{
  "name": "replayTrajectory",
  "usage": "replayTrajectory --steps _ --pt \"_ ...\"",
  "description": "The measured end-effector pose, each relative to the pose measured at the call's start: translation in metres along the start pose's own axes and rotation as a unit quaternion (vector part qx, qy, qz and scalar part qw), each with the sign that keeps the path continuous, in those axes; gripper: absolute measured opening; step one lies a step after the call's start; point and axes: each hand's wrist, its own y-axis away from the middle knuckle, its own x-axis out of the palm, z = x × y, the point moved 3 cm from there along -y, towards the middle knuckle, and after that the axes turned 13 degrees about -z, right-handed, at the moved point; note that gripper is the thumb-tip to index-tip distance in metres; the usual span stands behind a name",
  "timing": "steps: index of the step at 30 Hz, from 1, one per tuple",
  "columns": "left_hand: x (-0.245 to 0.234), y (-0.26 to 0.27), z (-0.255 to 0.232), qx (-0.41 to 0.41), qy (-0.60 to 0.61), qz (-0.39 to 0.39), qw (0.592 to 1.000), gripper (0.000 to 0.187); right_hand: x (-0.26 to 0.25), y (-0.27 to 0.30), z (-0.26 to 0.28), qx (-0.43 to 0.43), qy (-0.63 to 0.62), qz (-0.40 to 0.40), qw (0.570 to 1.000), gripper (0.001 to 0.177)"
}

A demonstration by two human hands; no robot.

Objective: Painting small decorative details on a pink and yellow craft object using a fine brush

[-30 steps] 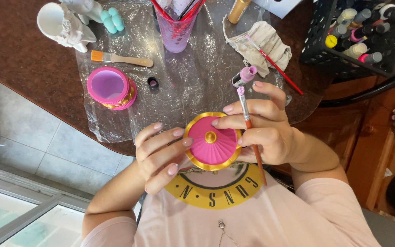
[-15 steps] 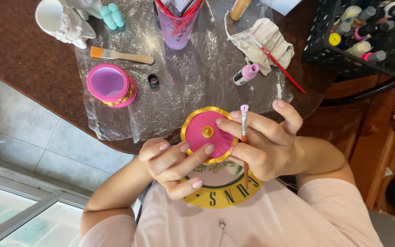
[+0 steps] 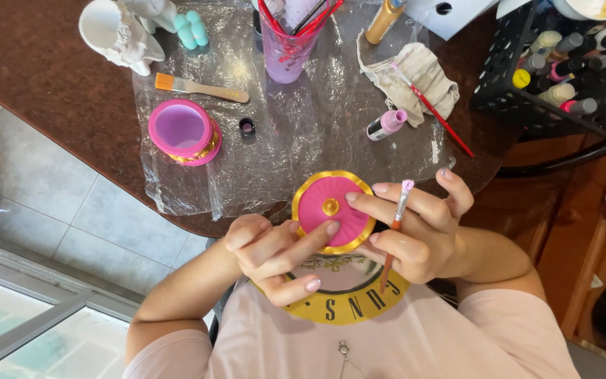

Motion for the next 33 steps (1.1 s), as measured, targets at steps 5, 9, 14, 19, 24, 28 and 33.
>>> replayTrajectory --steps 5,9,14,19,24,28,33 --pt "-0.008 0.004 0.002 -0.149 0.036 0.056 0.987 0.039 -0.003 -0.006 -0.009 0.09 -0.046 0.052 0.994 0.049" --pt "0.004 0.0 0.006 -0.432 0.106 0.029 0.895 0.075 -0.031 -0.024 -0.016 0.194 -0.065 0.055 0.977 0.06" --pt "0.02 0.003 -0.002 -0.676 0.13 -0.069 0.723 0.089 -0.013 -0.006 -0.016 0.163 -0.089 -0.37 0.91 0.027" --pt "0.034 0.016 -0.002 -0.781 0.157 -0.117 0.592 0.081 0.002 0.027 -0.005 0.257 -0.068 -0.464 0.845 0.03" --pt "0.039 0.015 0.0 -0.782 0.152 -0.157 0.584 0.079 0.023 0.031 0.002 0.397 -0.221 -0.337 0.824 0.015" --pt "0.041 0.008 -0.001 -0.759 0.124 -0.143 0.623 0.08 0.008 0.019 0.004 0.38 -0.209 -0.163 0.886 0.01" --pt "0.04 0.0 -0.005 -0.713 0.08 -0.129 0.685 0.083 0.011 0.015 0.009 0.295 -0.251 -0.124 0.913 0.014"
